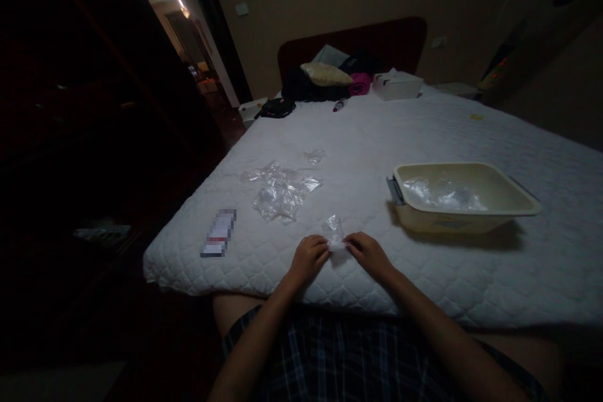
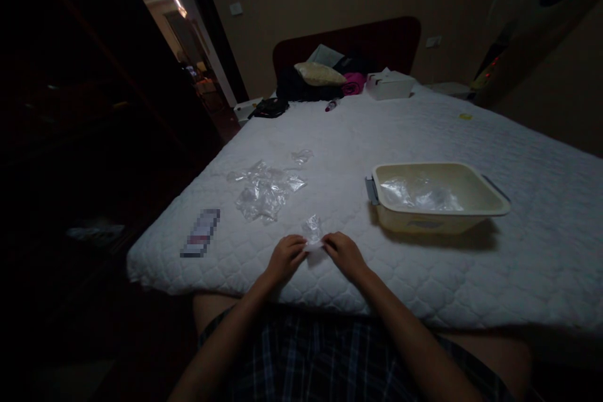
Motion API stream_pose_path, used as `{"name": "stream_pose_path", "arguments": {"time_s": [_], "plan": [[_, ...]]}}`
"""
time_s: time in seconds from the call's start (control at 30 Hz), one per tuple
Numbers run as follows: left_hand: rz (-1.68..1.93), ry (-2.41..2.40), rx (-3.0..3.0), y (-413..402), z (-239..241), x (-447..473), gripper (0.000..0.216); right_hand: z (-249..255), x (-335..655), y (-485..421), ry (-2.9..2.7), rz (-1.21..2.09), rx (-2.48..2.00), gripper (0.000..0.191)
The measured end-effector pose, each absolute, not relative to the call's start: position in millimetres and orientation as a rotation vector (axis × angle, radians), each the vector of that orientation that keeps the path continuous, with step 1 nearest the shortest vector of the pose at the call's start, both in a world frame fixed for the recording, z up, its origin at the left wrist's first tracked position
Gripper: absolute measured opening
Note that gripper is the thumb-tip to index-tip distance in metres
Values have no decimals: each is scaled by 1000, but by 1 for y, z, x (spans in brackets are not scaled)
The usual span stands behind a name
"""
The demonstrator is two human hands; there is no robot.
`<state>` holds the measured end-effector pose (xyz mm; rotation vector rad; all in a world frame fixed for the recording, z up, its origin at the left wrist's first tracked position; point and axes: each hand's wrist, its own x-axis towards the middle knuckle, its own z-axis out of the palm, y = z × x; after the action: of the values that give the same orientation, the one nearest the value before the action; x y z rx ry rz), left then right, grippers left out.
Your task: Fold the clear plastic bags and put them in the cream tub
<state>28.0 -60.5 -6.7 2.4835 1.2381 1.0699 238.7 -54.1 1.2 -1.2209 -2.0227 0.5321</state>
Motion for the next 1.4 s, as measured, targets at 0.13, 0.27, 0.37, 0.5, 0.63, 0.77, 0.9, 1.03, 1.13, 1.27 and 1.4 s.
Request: {"name": "stream_pose_path", "arguments": {"time_s": [0.13, 0.27, 0.37, 0.5, 0.63, 0.77, 0.9, 1.03, 1.13, 1.27, 1.4], "plan": [[1050, 1347, 2327, -60, -3, 34, 22, 4, 233, -51, -1921, 677, -1296, 15], [1007, 1492, 2203, -58, 3, 41, 29, 8, 228, -52, -1905, 632, -1388, 15], [967, 1594, 2138, -55, 5, 46, 31, 10, 226, -53, -1909, 609, -1415, 14], [957, 1677, 2046, -50, 5, 51, 31, 10, 222, -49, -1867, 604, -1473, 17], [958, 1759, 2004, -46, 6, 57, 32, 7, 217, -44, -1856, 528, -1573, 17], [942, 1843, 1984, -43, 4, 62, 30, 7, 215, -41, -1936, 466, -1591, 13], [954, 1907, 1981, -42, 4, 64, 26, 9, 217, -43, -2012, 371, -1545, 13], [932, 1915, 2028, -42, 5, 65, 28, 7, 217, -51, -2015, 146, -1372, 21], [941, 1899, 2039, -42, 4, 65, 30, 4, 216, -56, -2126, -35, -1158, 27], [1003, 1895, 1982, -43, 1, 64, 28, 3, 212, -53, -2278, -73, -1057, 36], [1073, 1854, 1898, -44, -1, 62, 30, 3, 210, -47, -2354, -41, -1135, 38]]}}
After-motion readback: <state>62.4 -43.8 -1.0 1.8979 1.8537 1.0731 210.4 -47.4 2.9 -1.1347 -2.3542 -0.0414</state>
